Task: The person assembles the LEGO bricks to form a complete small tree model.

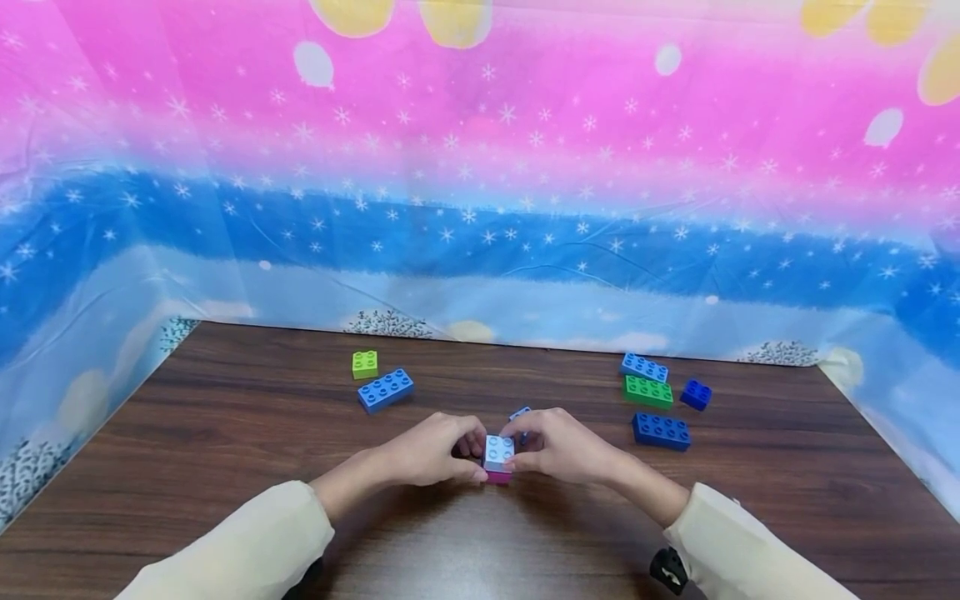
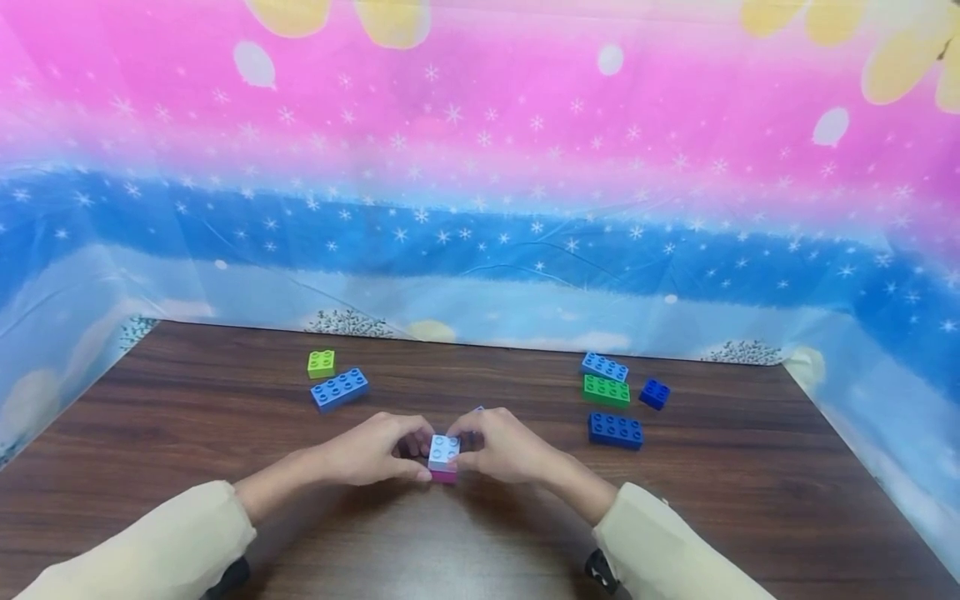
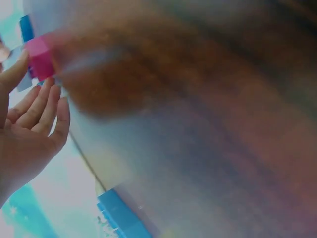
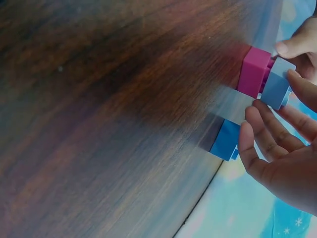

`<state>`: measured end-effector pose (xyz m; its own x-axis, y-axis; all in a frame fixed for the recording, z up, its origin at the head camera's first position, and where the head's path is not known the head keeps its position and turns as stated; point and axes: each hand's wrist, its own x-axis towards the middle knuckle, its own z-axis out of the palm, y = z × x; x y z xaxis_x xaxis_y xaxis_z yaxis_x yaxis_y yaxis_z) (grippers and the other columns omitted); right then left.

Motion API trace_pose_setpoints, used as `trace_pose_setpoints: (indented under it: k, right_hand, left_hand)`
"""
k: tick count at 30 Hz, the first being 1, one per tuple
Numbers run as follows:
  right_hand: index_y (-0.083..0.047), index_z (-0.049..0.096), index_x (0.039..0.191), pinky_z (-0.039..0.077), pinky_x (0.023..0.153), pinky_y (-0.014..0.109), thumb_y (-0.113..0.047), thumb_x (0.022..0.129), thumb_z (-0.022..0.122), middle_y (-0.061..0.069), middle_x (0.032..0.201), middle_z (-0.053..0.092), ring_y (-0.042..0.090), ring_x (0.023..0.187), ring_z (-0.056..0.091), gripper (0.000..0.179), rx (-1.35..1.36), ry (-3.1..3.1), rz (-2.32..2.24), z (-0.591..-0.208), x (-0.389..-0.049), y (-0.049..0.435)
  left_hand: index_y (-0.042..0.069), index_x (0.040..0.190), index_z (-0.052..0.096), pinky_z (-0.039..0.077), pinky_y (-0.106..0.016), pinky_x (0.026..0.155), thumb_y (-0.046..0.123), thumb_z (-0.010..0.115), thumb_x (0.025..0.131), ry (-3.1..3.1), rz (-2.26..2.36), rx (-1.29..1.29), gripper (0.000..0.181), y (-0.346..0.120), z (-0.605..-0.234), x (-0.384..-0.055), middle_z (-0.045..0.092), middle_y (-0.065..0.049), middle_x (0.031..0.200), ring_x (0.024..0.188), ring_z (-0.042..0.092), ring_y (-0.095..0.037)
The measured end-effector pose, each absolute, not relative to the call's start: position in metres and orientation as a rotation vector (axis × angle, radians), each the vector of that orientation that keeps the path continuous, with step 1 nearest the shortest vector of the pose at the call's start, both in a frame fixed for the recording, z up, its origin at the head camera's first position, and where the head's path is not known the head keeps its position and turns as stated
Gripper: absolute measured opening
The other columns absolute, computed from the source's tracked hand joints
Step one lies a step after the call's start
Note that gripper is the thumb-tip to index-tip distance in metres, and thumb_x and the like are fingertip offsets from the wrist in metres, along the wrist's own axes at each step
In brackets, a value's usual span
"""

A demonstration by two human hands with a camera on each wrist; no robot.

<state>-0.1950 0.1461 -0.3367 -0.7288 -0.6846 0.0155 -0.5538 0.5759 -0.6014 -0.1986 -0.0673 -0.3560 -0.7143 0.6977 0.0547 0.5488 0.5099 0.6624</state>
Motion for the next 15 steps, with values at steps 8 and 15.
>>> trace_pose_setpoints:
  k: [8,15]
  right_hand:
    - [-0.004,0.066,0.103,0.045,0.061,0.022,-0.016,0.081,0.071,-0.004,0.086,0.06,0.006,0.069,0.051,0.026,-1.048,2.594,-0.882,-0.337,-0.196,0.146]
    - [-0.005,0.066,0.102,0.045,0.06,0.023,-0.016,0.08,0.071,-0.004,0.084,0.059,0.007,0.069,0.05,0.025,-1.011,2.575,-0.919,-0.339,-0.197,0.147]
  left_hand:
    - [0.005,0.099,0.059,0.047,-0.022,0.07,0.017,0.066,0.085,2.51,1.078,1.127,0.019,-0.068,-0.343,-0.197,0.061,0.004,0.082,0.078,0.059,-0.011]
    - [0.007,0.096,0.058,0.047,-0.023,0.07,0.014,0.065,0.085,2.514,1.118,1.086,0.015,-0.066,-0.347,-0.195,0.061,0.004,0.08,0.077,0.059,-0.013]
